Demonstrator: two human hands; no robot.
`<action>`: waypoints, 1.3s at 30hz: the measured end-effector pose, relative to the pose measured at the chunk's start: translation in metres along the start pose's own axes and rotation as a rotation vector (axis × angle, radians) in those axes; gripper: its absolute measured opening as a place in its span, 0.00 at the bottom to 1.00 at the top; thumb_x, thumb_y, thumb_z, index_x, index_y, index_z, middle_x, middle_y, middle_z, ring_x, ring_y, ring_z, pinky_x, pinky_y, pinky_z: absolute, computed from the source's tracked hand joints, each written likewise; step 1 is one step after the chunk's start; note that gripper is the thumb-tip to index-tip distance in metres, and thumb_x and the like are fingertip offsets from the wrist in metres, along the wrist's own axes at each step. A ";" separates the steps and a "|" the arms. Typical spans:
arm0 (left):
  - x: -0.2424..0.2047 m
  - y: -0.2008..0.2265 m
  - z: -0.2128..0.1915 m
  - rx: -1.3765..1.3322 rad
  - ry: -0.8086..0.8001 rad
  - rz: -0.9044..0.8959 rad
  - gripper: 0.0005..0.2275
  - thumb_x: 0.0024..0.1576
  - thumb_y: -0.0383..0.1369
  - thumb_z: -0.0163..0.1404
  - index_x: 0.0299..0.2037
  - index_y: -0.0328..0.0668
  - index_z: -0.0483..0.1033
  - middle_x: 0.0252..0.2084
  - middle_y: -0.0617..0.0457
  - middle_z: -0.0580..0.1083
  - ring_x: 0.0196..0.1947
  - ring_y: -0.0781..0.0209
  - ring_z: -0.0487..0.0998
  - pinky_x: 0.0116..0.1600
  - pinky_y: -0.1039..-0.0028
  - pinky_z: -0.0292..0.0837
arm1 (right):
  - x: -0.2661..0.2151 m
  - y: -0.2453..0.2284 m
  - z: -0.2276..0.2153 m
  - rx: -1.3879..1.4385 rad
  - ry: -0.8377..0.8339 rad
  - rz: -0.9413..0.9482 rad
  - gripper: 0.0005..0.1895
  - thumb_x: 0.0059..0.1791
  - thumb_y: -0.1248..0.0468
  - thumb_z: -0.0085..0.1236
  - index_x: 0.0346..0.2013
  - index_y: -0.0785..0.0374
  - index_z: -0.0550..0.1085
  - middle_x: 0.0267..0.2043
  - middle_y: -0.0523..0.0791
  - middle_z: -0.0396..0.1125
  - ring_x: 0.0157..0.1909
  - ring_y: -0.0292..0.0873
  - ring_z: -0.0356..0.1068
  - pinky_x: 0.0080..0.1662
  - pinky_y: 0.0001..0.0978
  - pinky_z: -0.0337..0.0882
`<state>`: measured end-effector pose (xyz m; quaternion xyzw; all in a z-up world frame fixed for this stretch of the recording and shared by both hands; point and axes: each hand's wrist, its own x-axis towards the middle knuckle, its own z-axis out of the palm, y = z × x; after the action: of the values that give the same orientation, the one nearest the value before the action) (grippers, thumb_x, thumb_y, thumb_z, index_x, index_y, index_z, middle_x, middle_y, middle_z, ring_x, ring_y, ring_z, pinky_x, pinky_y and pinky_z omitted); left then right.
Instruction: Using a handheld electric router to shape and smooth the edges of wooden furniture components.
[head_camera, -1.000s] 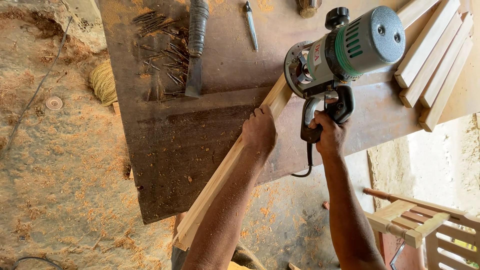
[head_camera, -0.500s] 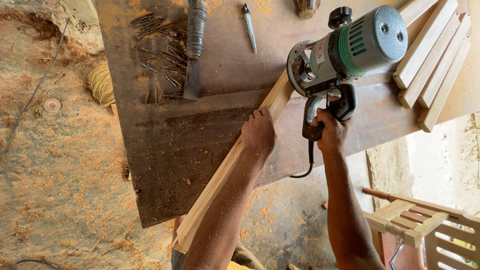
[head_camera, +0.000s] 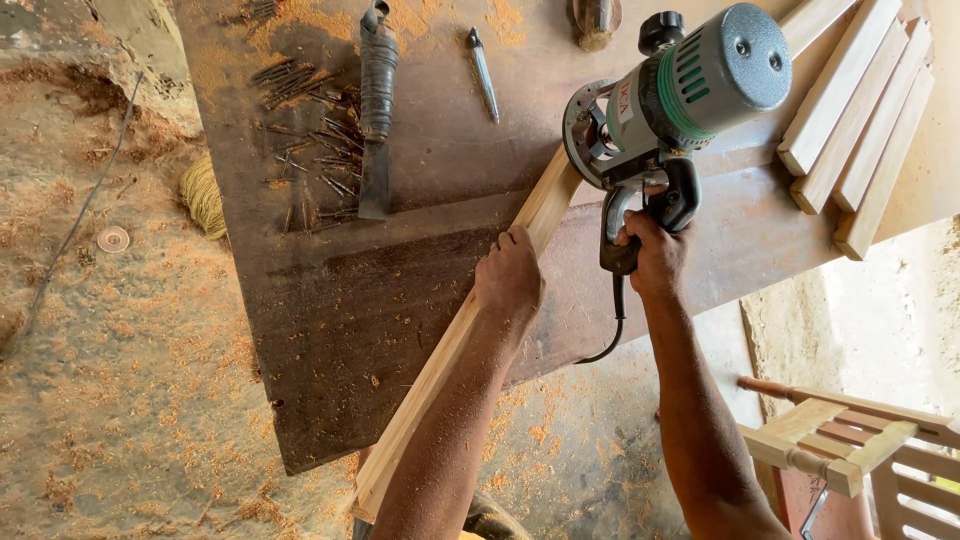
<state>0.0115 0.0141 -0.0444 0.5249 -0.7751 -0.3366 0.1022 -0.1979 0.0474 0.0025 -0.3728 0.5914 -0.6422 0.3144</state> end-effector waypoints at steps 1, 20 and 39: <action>-0.001 0.001 -0.003 0.002 -0.005 0.001 0.23 0.57 0.28 0.54 0.59 0.23 0.60 0.52 0.30 0.73 0.47 0.45 0.81 0.45 0.64 0.82 | 0.002 0.000 0.001 -0.003 -0.006 -0.001 0.20 0.46 0.76 0.58 0.52 0.64 0.70 0.27 0.46 0.68 0.25 0.41 0.68 0.33 0.36 0.71; -0.002 -0.001 0.004 -0.022 0.097 0.007 0.19 0.57 0.29 0.55 0.54 0.27 0.63 0.47 0.35 0.75 0.45 0.46 0.82 0.44 0.63 0.82 | 0.024 0.001 0.016 0.001 -0.012 0.016 0.20 0.45 0.77 0.56 0.52 0.66 0.70 0.26 0.47 0.69 0.23 0.41 0.69 0.30 0.34 0.70; 0.000 -0.002 0.009 -0.044 0.160 0.020 0.11 0.56 0.25 0.52 0.46 0.33 0.64 0.42 0.39 0.75 0.43 0.45 0.81 0.44 0.60 0.81 | 0.026 -0.002 0.030 -0.025 -0.051 -0.003 0.22 0.45 0.76 0.57 0.54 0.68 0.70 0.25 0.46 0.69 0.24 0.39 0.69 0.30 0.33 0.70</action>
<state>0.0089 0.0176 -0.0522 0.5399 -0.7622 -0.3093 0.1788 -0.1856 0.0095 0.0079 -0.3937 0.5908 -0.6254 0.3237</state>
